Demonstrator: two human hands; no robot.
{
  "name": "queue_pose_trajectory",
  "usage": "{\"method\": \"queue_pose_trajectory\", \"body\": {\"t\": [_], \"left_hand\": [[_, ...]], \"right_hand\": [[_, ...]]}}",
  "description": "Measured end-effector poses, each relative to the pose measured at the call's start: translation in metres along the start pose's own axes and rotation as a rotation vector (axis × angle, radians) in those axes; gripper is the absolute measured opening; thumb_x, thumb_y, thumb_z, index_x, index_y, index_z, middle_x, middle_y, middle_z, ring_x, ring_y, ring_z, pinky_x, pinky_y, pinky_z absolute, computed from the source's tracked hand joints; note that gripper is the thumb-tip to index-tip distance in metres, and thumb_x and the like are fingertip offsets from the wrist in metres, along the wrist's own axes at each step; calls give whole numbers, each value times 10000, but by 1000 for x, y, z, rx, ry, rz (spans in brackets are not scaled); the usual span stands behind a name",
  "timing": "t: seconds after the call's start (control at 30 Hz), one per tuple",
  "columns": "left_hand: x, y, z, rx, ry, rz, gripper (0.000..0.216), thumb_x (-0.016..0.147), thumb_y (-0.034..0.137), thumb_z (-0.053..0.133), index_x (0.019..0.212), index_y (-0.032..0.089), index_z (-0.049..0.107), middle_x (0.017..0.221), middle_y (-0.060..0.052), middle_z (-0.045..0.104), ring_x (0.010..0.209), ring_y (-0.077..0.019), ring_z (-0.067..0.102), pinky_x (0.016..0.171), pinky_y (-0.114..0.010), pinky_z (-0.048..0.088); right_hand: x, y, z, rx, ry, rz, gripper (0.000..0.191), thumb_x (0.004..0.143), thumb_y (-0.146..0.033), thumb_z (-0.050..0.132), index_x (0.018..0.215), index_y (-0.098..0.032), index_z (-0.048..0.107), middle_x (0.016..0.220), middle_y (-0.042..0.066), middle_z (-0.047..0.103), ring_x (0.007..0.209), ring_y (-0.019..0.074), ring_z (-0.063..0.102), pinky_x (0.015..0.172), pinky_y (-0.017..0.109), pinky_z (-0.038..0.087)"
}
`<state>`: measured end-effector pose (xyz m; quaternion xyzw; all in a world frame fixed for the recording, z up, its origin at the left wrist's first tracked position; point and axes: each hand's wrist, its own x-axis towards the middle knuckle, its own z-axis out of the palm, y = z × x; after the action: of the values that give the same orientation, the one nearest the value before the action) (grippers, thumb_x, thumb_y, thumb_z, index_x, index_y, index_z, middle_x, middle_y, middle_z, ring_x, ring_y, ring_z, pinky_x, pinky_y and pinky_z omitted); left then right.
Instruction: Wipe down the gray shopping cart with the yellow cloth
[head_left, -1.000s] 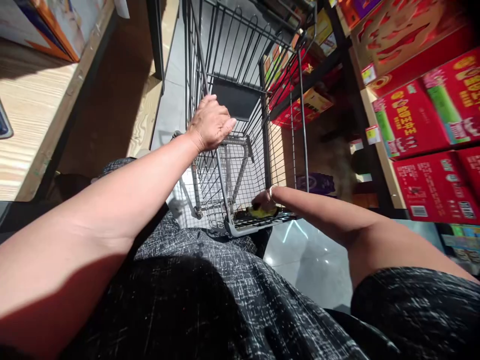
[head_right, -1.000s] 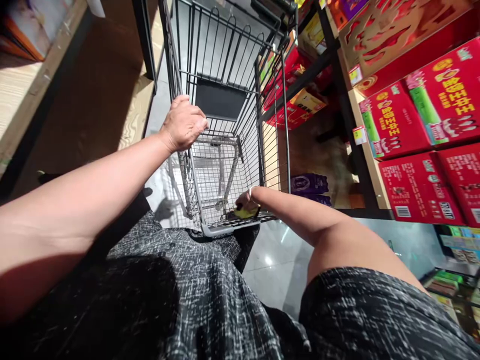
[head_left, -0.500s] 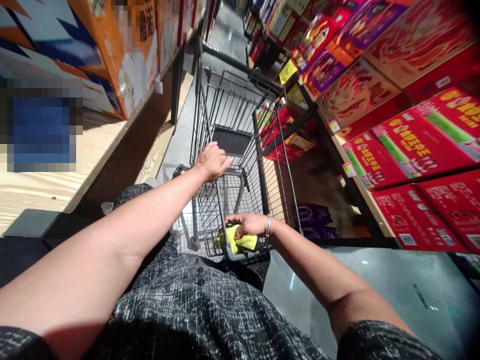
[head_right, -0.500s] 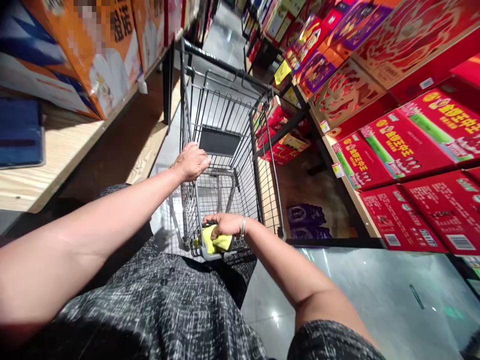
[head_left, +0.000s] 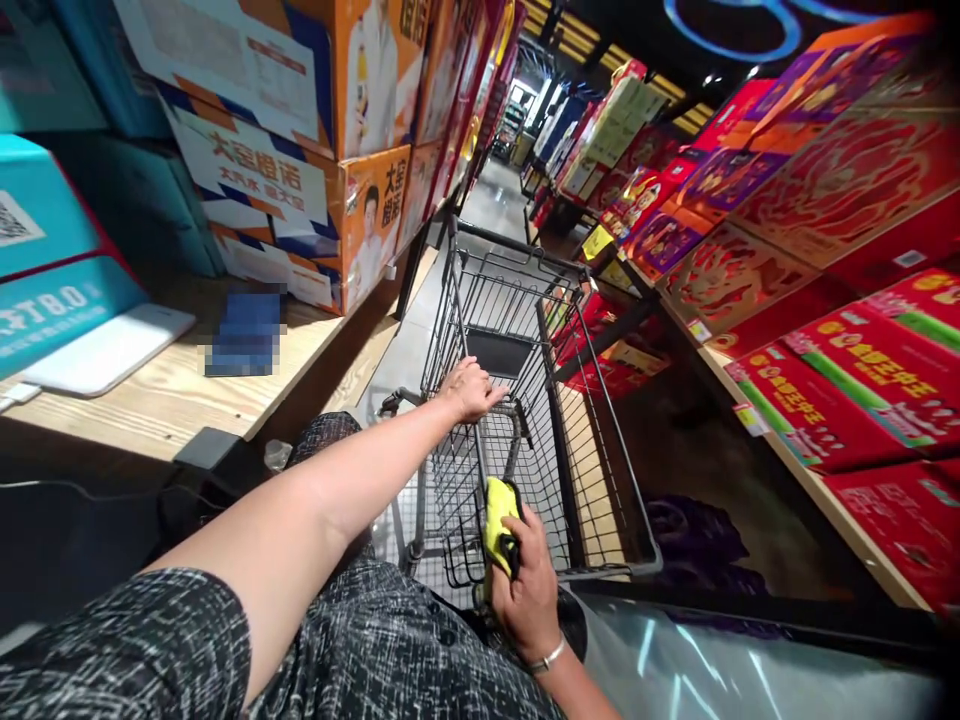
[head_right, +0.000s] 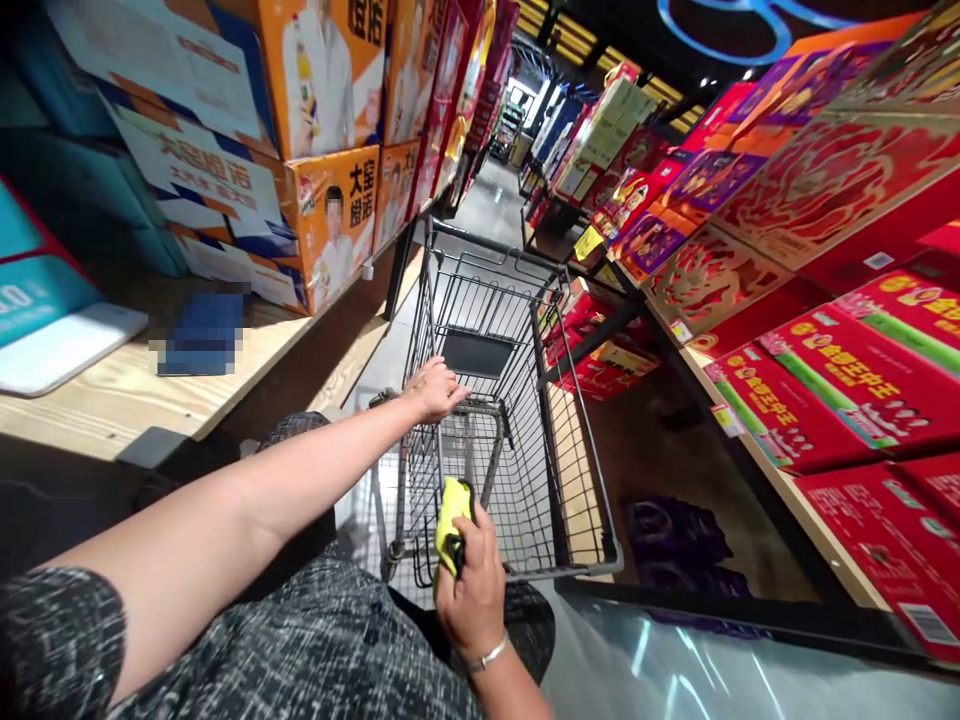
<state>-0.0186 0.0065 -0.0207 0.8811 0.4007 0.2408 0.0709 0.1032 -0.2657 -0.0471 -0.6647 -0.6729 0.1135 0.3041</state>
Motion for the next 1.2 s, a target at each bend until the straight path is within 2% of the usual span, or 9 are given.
{"method": "queue_pose_trajectory", "body": {"t": [0.2,0.37,0.6,0.7,0.8,0.9,1.0,1.1,1.2], "left_hand": [[-2,34,12,-20,-74,-2,640,1000,586,293,866,189,776,912,-66,710,1039,-221,575,1161,-424,216],[0,67,19,-11,-188,104,675,965,670,276,900,193,749,995,-79,711,1063,-251,562,1126,-473,233],[10,124,28,32,-379,226,691,936,690,319,1137,139,684,1172,-149,667,1155,-293,524,1125,-513,223],[11,149,30,-11,-427,282,787,873,759,382,1326,145,575,1285,-167,608,1233,-321,493,1137,-530,227],[8,157,20,-123,-430,412,795,889,728,409,1460,176,438,1418,-146,512,1345,-312,416,1151,-490,261],[-1,138,-8,-134,-333,425,684,927,637,451,1463,213,437,1516,-124,407,1459,-338,243,1181,-564,186],[-14,97,-52,-13,-185,315,590,899,537,576,1393,221,521,1543,-128,369,1480,-351,185,1193,-607,82],[-24,51,-95,141,24,185,470,890,439,624,1298,209,596,1532,-132,385,1470,-360,209,1186,-624,48],[-30,20,-121,242,185,139,449,880,419,633,1258,177,614,1467,-144,466,1430,-372,286,1172,-620,109]], "right_hand": [[-19,58,-28,-59,79,36,399,791,-266,488,1189,-299,476,1270,146,561,1298,351,512,1062,588,429],[-25,117,-63,-56,183,126,354,769,-336,496,1119,-290,526,1310,131,562,1278,339,536,1067,536,436],[2,214,-138,-132,88,297,413,598,-431,544,986,-296,585,1207,81,634,1172,323,610,1058,480,451],[17,250,-170,-179,110,324,401,522,-411,534,905,-316,602,1117,65,654,1133,341,622,1039,484,456],[38,271,-193,-227,137,326,352,452,-355,507,792,-324,590,981,68,650,1037,364,644,984,499,481],[67,264,-198,-279,317,410,336,469,-358,499,797,-304,551,943,104,625,1018,392,631,943,531,491],[104,226,-178,-208,479,480,397,561,-369,514,941,-261,548,1050,134,618,1022,360,623,913,502,505],[144,167,-136,-18,551,243,438,588,-315,505,1013,-225,565,1088,90,612,1015,281,611,938,466,481],[177,104,-86,110,533,-65,448,613,-248,537,1057,-214,590,1194,79,591,1109,243,569,987,425,444]]}}
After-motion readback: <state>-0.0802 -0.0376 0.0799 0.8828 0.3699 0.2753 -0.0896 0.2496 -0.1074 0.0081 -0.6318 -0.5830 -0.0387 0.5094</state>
